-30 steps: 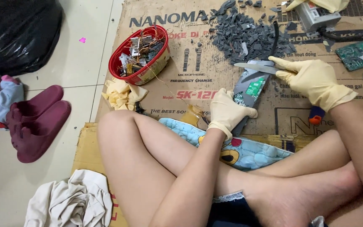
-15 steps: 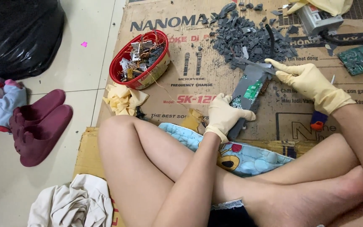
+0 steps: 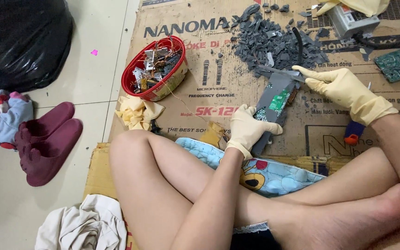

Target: The person scrapes a protective or insulating coating off a circuit board using a manual knife.

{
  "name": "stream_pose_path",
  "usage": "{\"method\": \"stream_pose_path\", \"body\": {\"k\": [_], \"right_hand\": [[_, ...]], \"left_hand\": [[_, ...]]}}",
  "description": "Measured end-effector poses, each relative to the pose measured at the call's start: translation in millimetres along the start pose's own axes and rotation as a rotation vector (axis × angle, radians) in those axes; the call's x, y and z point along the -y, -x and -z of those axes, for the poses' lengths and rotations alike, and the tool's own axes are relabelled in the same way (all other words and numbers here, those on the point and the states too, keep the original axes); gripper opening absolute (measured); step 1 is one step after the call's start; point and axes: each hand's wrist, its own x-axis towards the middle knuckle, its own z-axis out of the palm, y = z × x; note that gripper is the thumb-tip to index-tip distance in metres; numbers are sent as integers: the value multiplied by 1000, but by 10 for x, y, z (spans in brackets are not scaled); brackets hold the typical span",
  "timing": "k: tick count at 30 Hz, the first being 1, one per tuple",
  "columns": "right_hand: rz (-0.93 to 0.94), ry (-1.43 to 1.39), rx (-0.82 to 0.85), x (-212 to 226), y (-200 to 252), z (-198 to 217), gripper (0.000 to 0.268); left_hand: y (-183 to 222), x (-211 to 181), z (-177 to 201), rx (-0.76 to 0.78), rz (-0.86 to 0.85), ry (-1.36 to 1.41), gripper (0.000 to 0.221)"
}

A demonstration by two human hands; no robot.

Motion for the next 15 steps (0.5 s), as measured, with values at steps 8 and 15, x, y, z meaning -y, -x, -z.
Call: {"method": "stream_pose_path", "body": {"k": [8,15], "right_hand": [[-122,495,-17,452,143,18,38],[-107,543,6,448,108,41,39]], "left_hand": [[-4,39,-40,-36,-120,-302,55],[-48,141,-104,-44,-227,-433,65]]}}
